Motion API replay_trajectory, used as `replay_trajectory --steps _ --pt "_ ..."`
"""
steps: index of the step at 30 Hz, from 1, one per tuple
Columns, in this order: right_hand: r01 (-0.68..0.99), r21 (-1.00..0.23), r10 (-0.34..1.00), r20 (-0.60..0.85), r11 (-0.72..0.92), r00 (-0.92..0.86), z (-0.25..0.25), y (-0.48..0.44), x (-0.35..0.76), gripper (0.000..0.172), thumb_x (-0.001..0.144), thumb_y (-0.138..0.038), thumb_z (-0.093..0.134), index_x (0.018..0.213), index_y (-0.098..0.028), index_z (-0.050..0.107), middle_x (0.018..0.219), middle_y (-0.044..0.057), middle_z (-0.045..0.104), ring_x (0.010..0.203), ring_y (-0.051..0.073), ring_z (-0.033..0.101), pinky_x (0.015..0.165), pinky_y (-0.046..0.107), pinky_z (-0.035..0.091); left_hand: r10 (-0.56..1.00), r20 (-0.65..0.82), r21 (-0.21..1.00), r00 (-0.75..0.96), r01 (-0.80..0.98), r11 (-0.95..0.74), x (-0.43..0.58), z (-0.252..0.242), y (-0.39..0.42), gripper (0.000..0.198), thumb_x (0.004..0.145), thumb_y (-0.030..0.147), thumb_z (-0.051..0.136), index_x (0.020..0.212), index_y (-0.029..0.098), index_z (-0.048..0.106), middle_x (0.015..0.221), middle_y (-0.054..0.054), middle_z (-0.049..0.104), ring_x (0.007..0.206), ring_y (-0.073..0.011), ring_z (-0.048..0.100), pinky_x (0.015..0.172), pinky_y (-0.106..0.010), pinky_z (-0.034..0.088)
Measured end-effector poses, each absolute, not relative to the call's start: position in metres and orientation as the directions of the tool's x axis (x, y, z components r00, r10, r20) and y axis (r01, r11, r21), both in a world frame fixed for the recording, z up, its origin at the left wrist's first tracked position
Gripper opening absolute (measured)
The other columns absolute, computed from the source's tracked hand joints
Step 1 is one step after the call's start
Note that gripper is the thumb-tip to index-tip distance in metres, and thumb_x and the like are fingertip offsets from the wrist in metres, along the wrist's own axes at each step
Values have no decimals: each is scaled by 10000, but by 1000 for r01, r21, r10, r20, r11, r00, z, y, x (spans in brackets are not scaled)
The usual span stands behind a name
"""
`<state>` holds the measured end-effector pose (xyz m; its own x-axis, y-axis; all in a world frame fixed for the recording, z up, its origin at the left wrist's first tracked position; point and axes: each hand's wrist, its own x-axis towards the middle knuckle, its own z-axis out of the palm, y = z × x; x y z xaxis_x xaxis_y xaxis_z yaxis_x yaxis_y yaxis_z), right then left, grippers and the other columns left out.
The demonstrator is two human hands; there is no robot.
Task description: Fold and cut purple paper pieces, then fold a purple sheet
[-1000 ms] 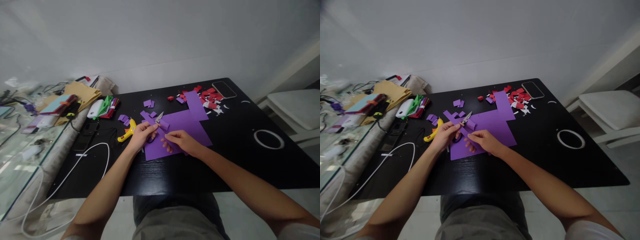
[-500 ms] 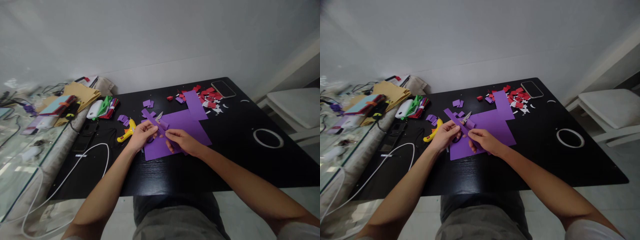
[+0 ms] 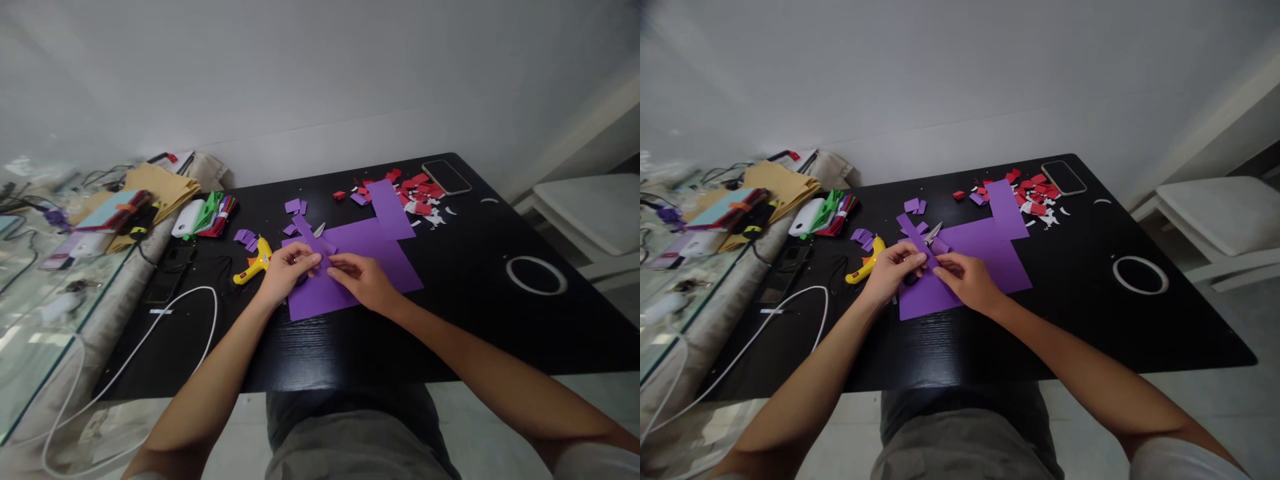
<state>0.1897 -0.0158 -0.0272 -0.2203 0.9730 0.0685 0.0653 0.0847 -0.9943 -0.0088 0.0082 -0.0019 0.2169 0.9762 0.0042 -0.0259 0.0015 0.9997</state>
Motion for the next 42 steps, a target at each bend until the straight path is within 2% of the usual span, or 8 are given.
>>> replay_trajectory --steps 7,11,20,25,31,34,37,42 --pt "30 -998 956 51 63 -290 -22 -14 191 262 902 -371 687 1084 -221 803 1048 75 806 1030 258 746 969 439 577 956 4 996 294 -83 22 -11 -7 10 368 764 435 877 937 146 730 656 5 674 554 -96 589 571 -221 476" --pt "-36 -999 941 -7 -21 -339 -19 -14 190 303 902 -417 692 1105 -219 799 976 59 805 870 229 759 875 417 605 944 -9 997 331 -73 35 -11 -6 8 385 776 423 872 1012 151 739 660 14 658 535 -83 555 544 -214 434" --pt "20 -999 967 40 46 -253 -24 -19 189 365 835 -364 803 1179 -243 785 1130 87 807 1069 286 759 1030 499 583 968 15 999 251 27 -23 -5 -2 6 440 699 494 907 761 172 613 554 54 575 491 -75 495 508 -208 369" --pt "64 -993 962 83 103 -261 -23 -20 190 351 877 -347 759 1218 -266 778 1202 75 788 1086 287 744 1025 508 585 966 31 999 255 32 -41 -4 -1 4 429 714 502 893 850 169 660 598 48 603 529 -85 533 535 -212 397" --pt "88 -978 959 162 187 -234 -19 -20 190 321 867 -330 765 1180 -261 777 1223 78 754 1089 253 711 966 430 601 973 41 998 226 31 -50 -4 -5 4 434 702 512 894 814 170 653 608 43 604 530 -87 526 520 -216 384" --pt "72 -981 965 162 180 -208 -21 -19 189 297 835 -354 795 1112 -250 771 1151 81 748 1018 239 709 924 411 602 978 44 998 202 38 -52 -3 -8 3 437 691 514 900 787 166 654 609 38 603 530 -88 520 513 -217 376" --pt "30 -996 973 71 80 -220 -23 -17 189 302 786 -401 838 1016 -233 738 999 58 751 915 223 710 900 407 591 978 35 998 204 50 -46 -2 -9 1 429 698 525 892 801 161 689 621 28 625 529 -91 518 519 -223 397" --pt "-50 -999 962 -8 -23 -274 -19 -15 190 276 747 -378 849 901 -224 679 909 26 750 874 207 719 904 387 574 970 41 995 240 83 -63 -1 -5 -2 449 807 587 795 775 156 675 603 5 653 517 -106 568 534 -234 454"
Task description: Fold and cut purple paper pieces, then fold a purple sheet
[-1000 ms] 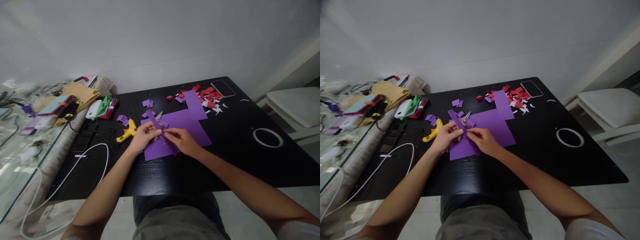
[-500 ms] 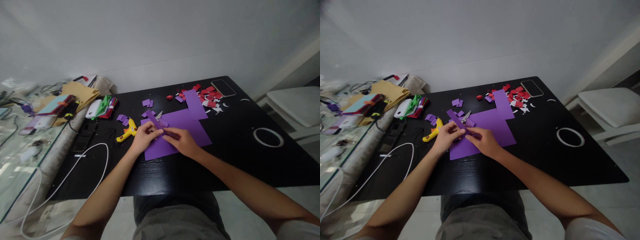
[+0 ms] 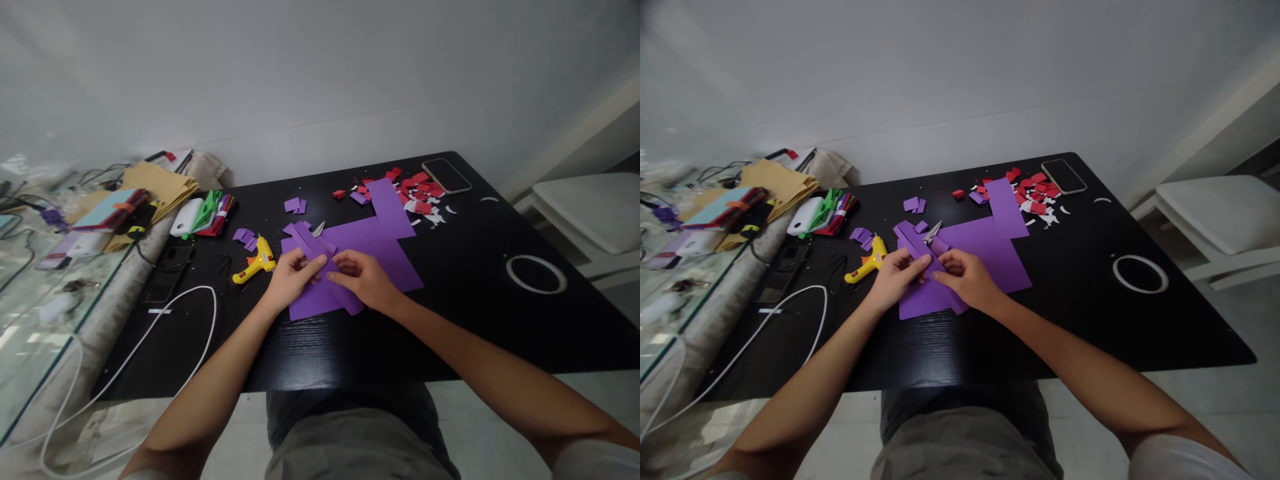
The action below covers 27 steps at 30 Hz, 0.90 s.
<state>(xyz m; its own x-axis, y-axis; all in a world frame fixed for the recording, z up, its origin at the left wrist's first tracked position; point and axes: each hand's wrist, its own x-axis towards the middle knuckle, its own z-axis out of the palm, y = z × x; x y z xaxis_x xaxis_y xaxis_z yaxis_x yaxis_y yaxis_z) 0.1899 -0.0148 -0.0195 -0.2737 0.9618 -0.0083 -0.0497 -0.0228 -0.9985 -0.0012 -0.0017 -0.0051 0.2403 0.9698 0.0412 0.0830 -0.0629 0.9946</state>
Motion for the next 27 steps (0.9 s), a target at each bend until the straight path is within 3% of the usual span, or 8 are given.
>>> replay_trajectory --steps 3,9,12,15,19,22,25,27 --pt "-81 -993 949 -53 -82 -311 -17 -15 190 261 741 -355 844 879 -227 663 889 18 760 863 208 728 919 394 570 967 41 993 252 99 -68 -2 -5 -2 483 865 623 722 754 158 653 581 -9 660 502 -113 588 541 -242 482" --pt "-91 -985 919 -99 -144 -380 -16 -17 189 261 806 -425 796 881 -208 672 906 31 761 865 197 726 877 366 559 967 63 987 246 129 -97 -2 -9 -1 429 851 570 764 762 164 658 574 11 634 505 -108 585 512 -224 462" --pt "-64 -985 932 -127 -157 -341 -19 -17 189 333 786 -430 819 949 -217 621 805 -3 726 743 175 694 729 321 543 962 74 984 262 136 -113 -1 -9 -2 396 851 534 777 763 164 665 566 25 614 500 -99 567 496 -212 436" --pt "-80 -985 937 -116 -151 -330 -22 -17 189 453 760 -430 845 1008 -256 509 630 -87 619 546 134 579 537 254 427 966 76 983 248 145 -115 -1 -7 -2 397 837 526 793 752 161 660 542 35 596 486 -93 548 483 -203 415" --pt "-66 -996 938 -40 -66 -344 -21 -19 189 402 810 -398 802 1002 -267 475 550 -131 497 468 105 484 484 229 342 977 57 987 205 133 -85 -3 -5 -1 446 843 558 774 703 157 639 529 25 598 469 -91 540 475 -205 404" --pt "-65 -997 933 -7 -32 -359 -17 -22 188 394 808 -367 806 1035 -267 500 588 -112 558 497 123 556 498 247 402 979 19 993 201 107 -42 -4 -5 0 455 853 551 766 682 151 632 530 14 609 458 -84 526 472 -205 392" --pt "-115 -993 916 39 -8 -400 -14 -25 187 437 786 -316 827 1081 -270 509 777 -45 724 697 177 720 668 313 553 981 -9 1000 194 -3 10 -4 -5 1 387 838 501 797 753 153 650 571 19 635 461 -79 528 474 -203 402" --pt "-129 -992 910 63 11 -410 -14 -26 187 478 769 -282 840 1113 -271 509 845 -27 760 773 194 751 762 350 579 984 -26 992 177 -114 47 -3 -5 2 347 811 467 828 868 167 661 586 41 636 450 -79 529 464 -200 408"
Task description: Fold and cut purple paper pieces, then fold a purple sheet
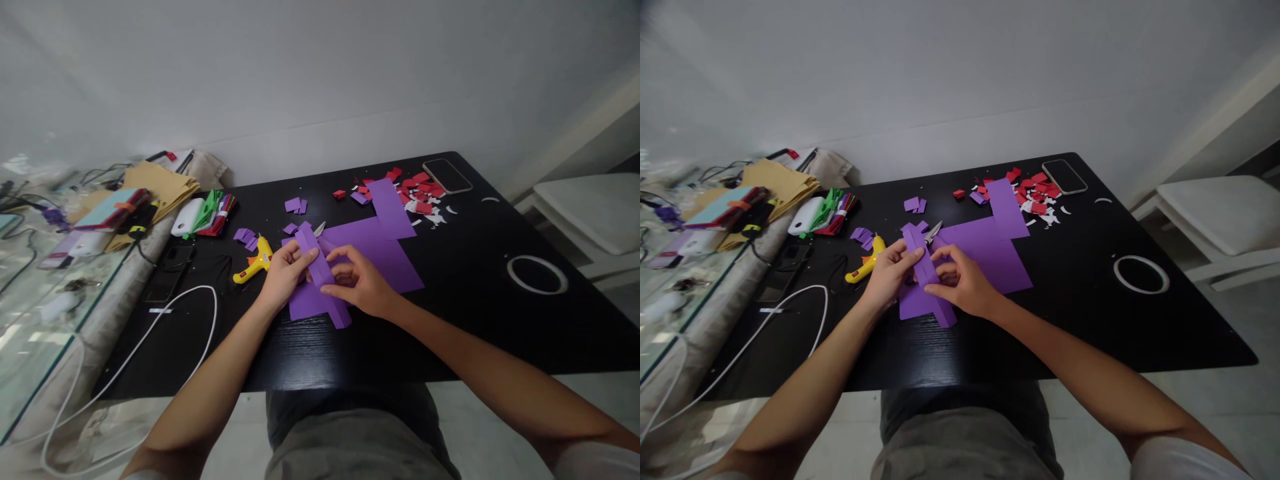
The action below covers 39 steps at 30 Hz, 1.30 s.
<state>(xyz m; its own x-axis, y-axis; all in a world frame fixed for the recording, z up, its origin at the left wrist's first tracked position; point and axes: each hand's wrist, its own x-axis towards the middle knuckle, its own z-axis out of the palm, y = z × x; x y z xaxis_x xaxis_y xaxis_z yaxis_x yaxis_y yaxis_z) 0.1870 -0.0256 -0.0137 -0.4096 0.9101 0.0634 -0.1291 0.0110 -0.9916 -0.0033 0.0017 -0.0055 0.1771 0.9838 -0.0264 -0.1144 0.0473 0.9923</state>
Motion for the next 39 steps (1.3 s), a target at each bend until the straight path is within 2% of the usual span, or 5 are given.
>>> replay_trajectory --steps 9,17,23,29,39 --pt "25 -990 939 125 140 -321 -14 -23 189 542 699 -293 912 1141 -246 602 717 -56 680 696 167 636 691 307 488 949 -220 881 226 -373 292 -3 9 2 356 694 348 904 757 143 620 564 43 571 432 -57 482 437 -180 408" --pt "269 -897 923 282 351 -263 -18 -20 194 167 810 -327 833 944 -232 802 569 -74 477 534 107 428 570 264 383 945 -54 880 324 -432 198 -7 14 -7 368 628 398 955 747 132 730 604 14 595 462 -43 436 424 -167 340" --pt "410 -823 919 353 394 -175 -21 -18 199 308 852 -187 702 1132 -239 819 642 -18 696 557 139 599 641 287 489 877 55 917 478 -372 146 -14 11 -9 358 662 423 948 717 130 749 695 -28 674 400 -11 386 360 -160 186" --pt "186 -936 945 265 300 -189 -15 -14 202 457 840 -152 576 1244 -235 771 1037 50 815 836 196 740 813 343 590 814 -35 984 580 -124 131 -14 10 -7 362 794 461 860 805 123 728 588 -4 647 354 -32 399 356 -176 227" --pt "130 -966 962 196 223 -193 -21 -12 196 229 861 -328 703 1034 -238 825 1020 71 826 927 277 779 884 439 605 927 24 995 373 78 -57 -1 5 -13 354 782 468 863 759 156 696 557 49 560 471 -61 413 469 -200 306"
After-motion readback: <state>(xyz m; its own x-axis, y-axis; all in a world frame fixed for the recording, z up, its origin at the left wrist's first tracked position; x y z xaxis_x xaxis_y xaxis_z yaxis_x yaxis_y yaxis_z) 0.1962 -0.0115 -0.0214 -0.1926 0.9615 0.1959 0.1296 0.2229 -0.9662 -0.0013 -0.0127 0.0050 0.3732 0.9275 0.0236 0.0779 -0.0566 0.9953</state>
